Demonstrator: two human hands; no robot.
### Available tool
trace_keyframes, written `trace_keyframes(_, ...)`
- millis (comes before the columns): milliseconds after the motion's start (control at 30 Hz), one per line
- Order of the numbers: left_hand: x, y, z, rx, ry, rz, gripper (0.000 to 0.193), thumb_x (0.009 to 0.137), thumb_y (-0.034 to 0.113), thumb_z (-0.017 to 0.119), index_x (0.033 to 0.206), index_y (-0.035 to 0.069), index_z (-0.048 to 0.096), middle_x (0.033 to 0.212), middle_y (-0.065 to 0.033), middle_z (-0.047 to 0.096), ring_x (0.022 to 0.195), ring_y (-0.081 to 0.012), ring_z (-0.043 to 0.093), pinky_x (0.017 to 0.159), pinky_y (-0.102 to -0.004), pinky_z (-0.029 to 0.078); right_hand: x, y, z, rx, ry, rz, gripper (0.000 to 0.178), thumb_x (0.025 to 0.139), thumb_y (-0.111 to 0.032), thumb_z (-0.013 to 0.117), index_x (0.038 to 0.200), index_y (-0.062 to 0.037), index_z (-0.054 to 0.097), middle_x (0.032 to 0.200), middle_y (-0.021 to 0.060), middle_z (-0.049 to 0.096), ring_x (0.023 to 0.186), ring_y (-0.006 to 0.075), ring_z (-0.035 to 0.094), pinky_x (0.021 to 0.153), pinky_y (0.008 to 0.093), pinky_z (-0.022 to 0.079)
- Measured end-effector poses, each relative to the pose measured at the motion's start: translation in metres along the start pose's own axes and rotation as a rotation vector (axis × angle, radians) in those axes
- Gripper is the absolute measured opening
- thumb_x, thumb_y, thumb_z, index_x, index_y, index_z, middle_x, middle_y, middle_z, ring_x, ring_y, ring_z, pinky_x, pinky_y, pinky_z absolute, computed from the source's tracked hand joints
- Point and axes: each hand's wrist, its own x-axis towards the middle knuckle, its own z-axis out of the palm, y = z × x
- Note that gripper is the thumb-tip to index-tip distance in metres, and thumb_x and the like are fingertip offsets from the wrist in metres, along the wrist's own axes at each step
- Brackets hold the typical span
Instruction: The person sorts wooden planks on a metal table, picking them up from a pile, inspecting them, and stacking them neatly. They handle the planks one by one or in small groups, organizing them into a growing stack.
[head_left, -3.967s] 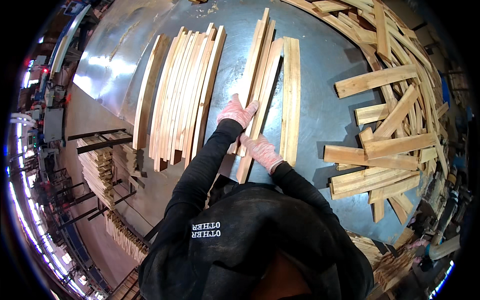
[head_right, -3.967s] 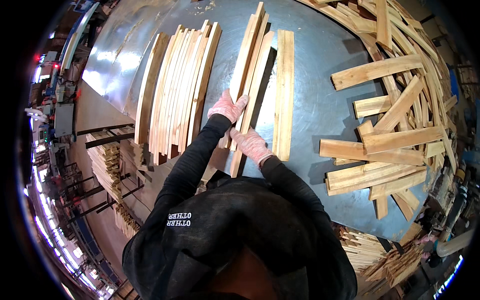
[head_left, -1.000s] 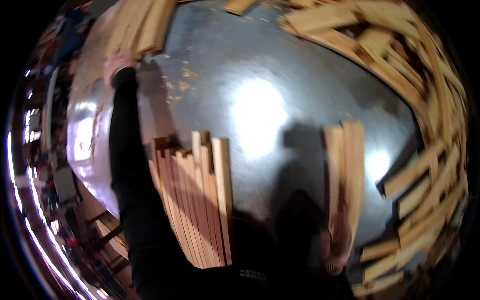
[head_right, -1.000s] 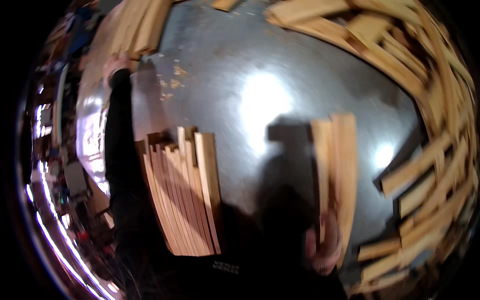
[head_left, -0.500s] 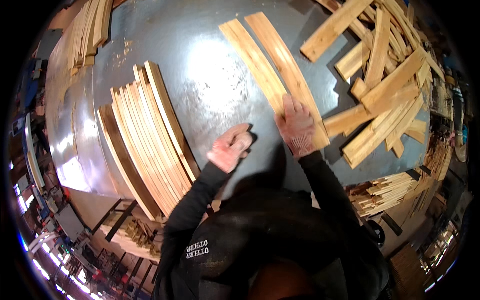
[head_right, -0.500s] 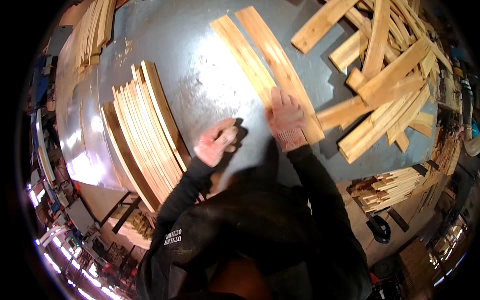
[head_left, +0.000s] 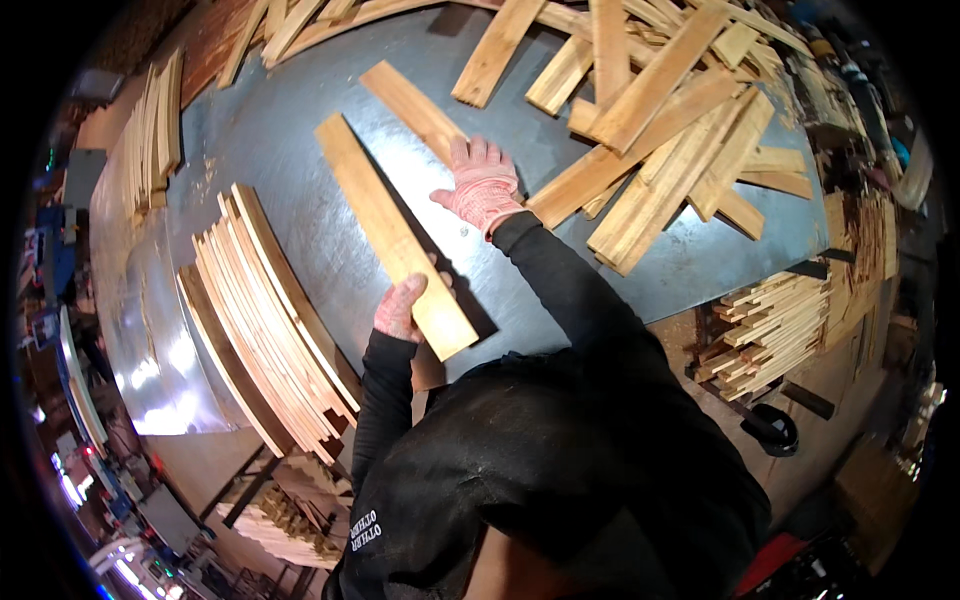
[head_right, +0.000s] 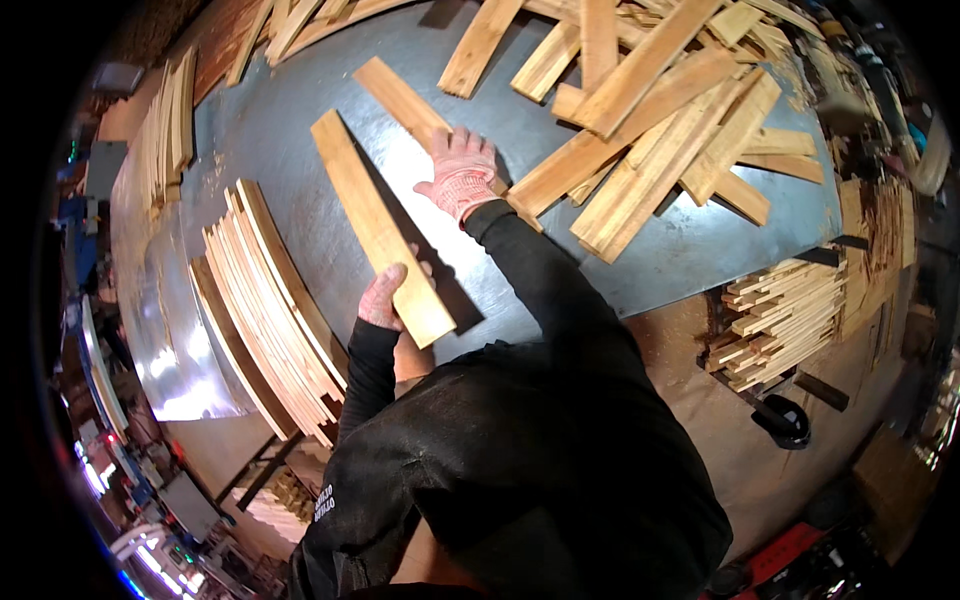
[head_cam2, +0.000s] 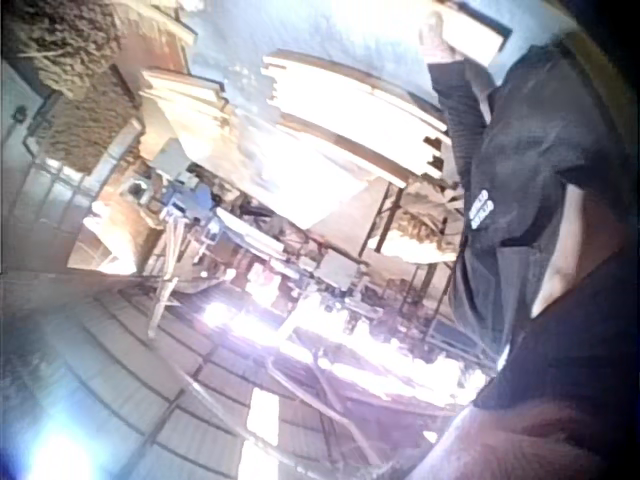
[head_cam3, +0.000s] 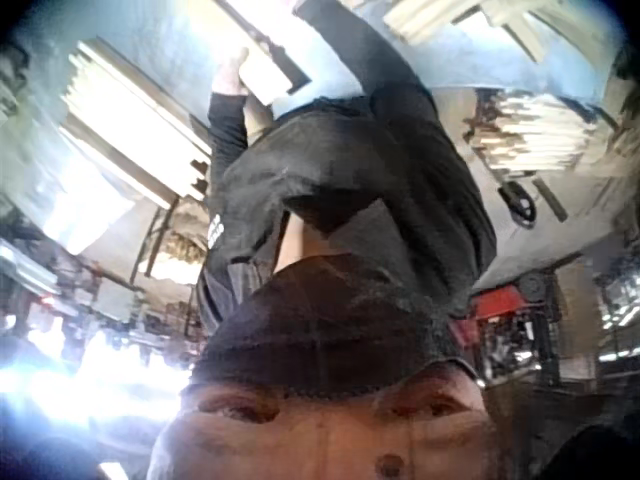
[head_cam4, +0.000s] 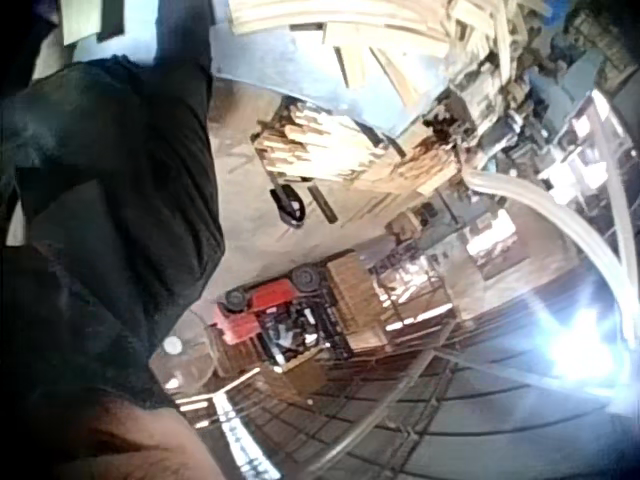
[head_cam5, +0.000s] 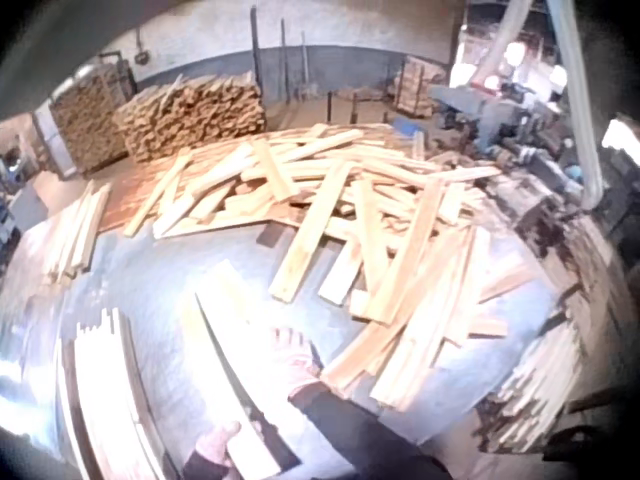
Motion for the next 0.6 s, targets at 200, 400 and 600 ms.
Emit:
trace_keyframes(200, 0.015, -0.045, -0.029, -0.078, 0.473, 0.161, 0.059, 0.090, 0.045, 0.065, 0.128, 0.001, 0.053, 0.120, -0.0084, 0.061, 0.108, -0.0233, 0.058, 0.096, -0.0404, 0.048, -0.030, -0.018, -0.016, 0.409, -0.541, 0.021, 0.062, 0.082, -0.047, 0.062, 0.125, -0.0041, 0.050, 0.125, 0.0239, 0.053, 0.117, 0.0374, 0.055, 0.087, 0.0473, 0.051)
trace_keyframes(400, 0.020, -0.053, -0.028, 0.205, 0.545, 0.194, 0.046, 0.084, 0.022, 0.075, 0.123, 0.003, 0.058, 0.121, -0.0098, 0.062, 0.111, -0.0193, 0.057, 0.098, -0.0338, 0.044, 0.006, 0.063, -0.055, -0.072, 0.244, 0.241, 0.088, 0.083, -0.066, 0.052, 0.145, -0.0073, 0.034, 0.144, 0.0275, 0.037, 0.131, 0.0409, 0.041, 0.104, 0.0565, 0.035)
trace_keyframes(600, -0.003, -0.012, -0.005, 0.794, 0.842, 0.206, 0.052, 0.079, 0.015, 0.076, 0.122, -0.003, 0.054, 0.103, -0.0103, 0.067, 0.097, -0.0202, 0.060, 0.088, -0.0337, 0.046, 0.051, 0.196, -0.084, -0.148, 0.271, 0.837, 0.102, 0.069, -0.047, 0.076, 0.141, 0.0050, 0.025, 0.145, 0.0319, 0.029, 0.138, 0.0440, 0.030, 0.112, 0.0521, 0.027)
